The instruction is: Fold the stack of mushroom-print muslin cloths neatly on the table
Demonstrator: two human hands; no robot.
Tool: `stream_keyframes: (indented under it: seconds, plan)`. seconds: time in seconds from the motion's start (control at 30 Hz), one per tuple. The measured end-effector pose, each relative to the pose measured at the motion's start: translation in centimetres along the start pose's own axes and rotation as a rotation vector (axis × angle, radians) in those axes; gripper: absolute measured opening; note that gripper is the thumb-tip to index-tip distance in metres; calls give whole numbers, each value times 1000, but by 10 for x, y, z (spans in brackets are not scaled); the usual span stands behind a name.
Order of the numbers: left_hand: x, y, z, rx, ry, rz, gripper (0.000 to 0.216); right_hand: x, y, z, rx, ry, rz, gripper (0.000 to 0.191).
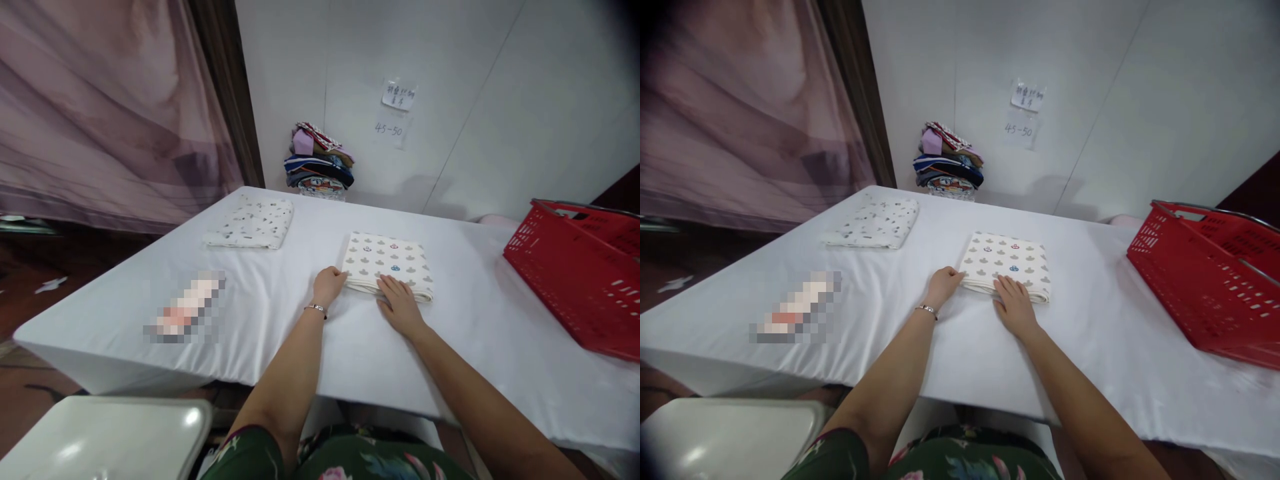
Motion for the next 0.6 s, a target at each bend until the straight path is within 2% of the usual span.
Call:
stream_keyframes:
  seconds: [0.27,0.37,0.5,0.6]
  plan:
    - [1,1,1,-32,-45,-177,32,0,-1,0,3,4,-9,49]
    - [0,1,-1,-43,-66,-90,28,-1,0,0,7,12,-16,49]
    - [-3,3,-2,-49,-18,98,15,-3,0,-1,4,11,-23,49]
    - [-5,3,-3,-63,21,164,13,-3,0,-1,4,-3,-23,50]
Point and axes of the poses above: each hand's wrist, its own z-axis towards the middle knuckle, its own x-axis out of the back of the hand, y = z × x, the point moved 2 cm from there along z, towards the middle knuckle, and after that the axes turned 14 degrees about y, right-handed, at the moved point
